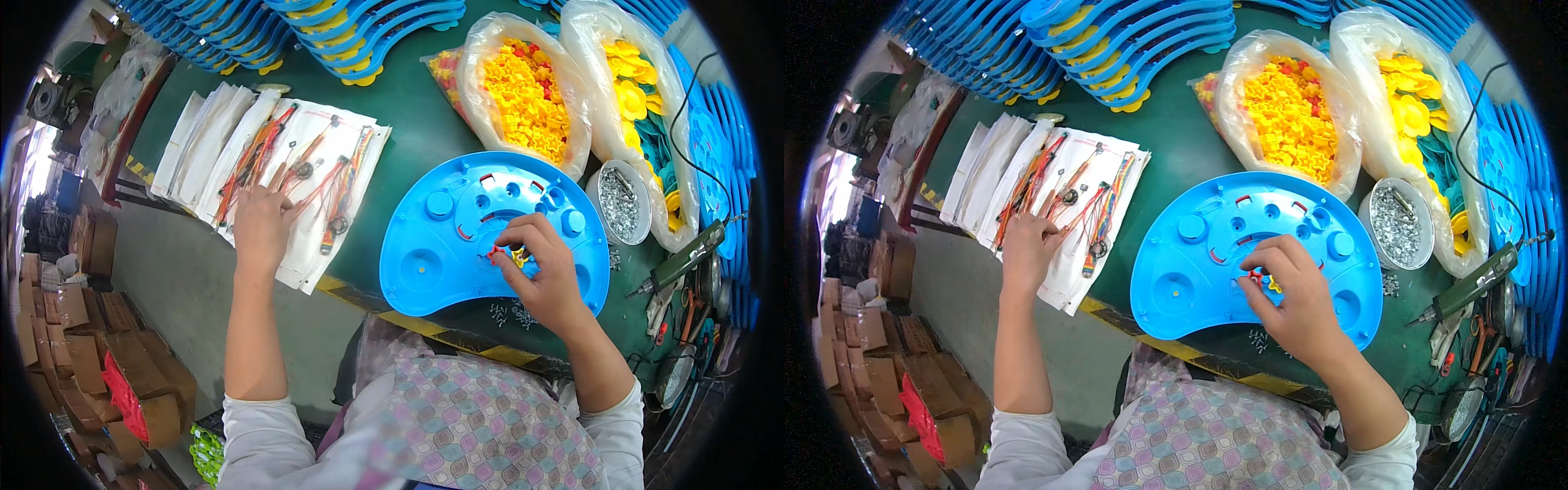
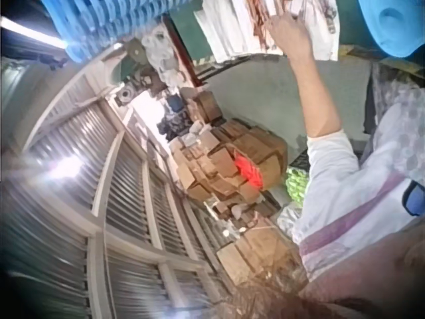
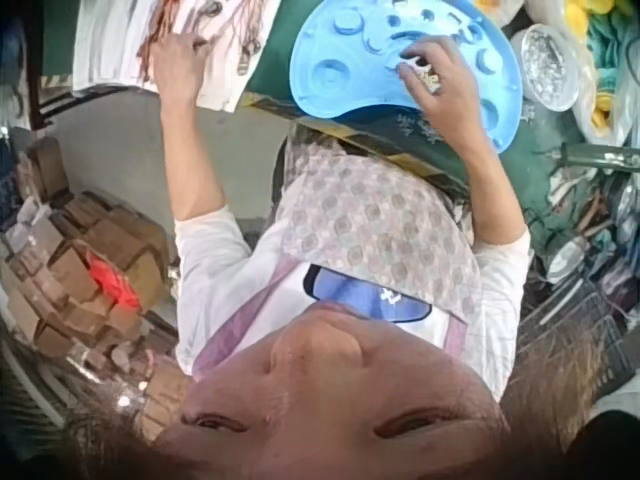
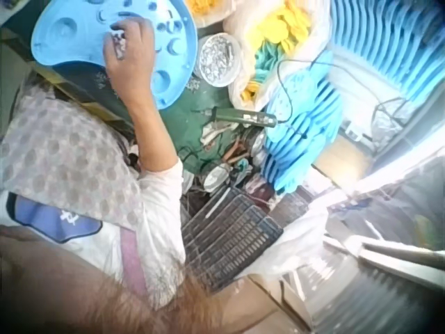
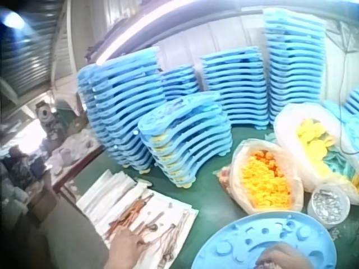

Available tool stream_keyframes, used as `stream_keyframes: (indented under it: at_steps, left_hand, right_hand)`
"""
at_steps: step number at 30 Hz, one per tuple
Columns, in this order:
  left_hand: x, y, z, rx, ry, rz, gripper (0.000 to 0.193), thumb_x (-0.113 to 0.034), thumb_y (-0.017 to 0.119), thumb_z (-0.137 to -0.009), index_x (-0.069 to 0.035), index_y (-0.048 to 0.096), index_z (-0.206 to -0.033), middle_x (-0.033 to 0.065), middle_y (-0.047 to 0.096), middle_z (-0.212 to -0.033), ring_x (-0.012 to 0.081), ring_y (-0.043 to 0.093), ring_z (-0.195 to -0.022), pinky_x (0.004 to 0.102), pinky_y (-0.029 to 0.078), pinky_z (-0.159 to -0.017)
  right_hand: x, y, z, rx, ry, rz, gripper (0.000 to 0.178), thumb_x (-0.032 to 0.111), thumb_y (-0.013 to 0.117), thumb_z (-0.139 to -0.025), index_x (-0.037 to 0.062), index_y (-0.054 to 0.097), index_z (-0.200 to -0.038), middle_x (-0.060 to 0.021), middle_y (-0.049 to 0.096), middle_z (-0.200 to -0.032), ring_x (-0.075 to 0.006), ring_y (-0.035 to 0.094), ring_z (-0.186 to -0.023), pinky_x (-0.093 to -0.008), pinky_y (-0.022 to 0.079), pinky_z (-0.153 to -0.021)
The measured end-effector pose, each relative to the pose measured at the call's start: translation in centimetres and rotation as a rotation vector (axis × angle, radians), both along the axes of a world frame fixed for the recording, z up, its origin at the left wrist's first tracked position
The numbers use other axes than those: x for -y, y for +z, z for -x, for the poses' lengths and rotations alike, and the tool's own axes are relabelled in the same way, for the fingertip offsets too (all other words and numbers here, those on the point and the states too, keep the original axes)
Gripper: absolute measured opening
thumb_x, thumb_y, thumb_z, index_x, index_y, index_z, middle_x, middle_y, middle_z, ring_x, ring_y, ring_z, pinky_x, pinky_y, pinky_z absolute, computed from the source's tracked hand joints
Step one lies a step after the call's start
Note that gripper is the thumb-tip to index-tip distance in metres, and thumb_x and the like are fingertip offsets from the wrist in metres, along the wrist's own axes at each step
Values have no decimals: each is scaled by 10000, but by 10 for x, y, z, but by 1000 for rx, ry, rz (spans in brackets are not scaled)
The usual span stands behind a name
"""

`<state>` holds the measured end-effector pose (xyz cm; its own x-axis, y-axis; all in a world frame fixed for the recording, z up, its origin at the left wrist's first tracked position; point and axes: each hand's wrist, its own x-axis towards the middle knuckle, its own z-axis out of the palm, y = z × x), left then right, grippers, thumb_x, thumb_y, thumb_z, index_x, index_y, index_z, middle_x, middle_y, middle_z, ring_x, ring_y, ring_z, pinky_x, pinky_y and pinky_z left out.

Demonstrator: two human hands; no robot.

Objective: The person assembles blue plastic toy parts by hand and with a green handheld tool. They place small components into the blue plastic base, use the tool to secure parts, and then stack the finished units into a cardboard box.

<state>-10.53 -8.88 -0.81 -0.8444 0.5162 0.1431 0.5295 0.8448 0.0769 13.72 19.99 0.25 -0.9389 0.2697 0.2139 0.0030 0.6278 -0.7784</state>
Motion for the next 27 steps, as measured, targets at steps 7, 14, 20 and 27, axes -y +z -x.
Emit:
stream_keyframes:
  at_steps: [7,14,20,27]
  left_hand:
    - [3,35,-25,596,-146,-966,85,22,676,-847,23,636,-922,69,628,-889,175,639,-851,296,512,-789]
    - [-6,63,-46,832,-383,-1064,144,-10,685,-898,22,620,-1023,54,626,-941,106,630,-811,248,529,-697]
    - [-10,73,-53,1029,-305,-990,164,-53,721,-881,-21,600,-987,37,612,-948,60,556,-762,207,446,-645]
    - [-77,42,-80,1050,-448,-1212,112,33,678,-882,-1,635,-980,77,652,-974,130,632,-777,239,513,-737]
  right_hand:
    - [30,8,39,-37,139,52,344,80,746,-838,72,620,-1158,-115,595,-1126,-265,641,-989,-361,538,-820]
    - [62,16,73,15,261,631,255,31,713,-898,16,645,-1143,-74,666,-1075,-135,674,-937,-264,546,-827]
    - [43,17,54,-315,41,135,172,-44,689,-868,8,675,-1032,-90,682,-1018,-161,671,-862,-273,540,-748]
    - [57,-30,12,-158,394,-20,405,240,777,-827,48,615,-1143,-128,629,-1121,-351,581,-1118,-464,422,-1009]
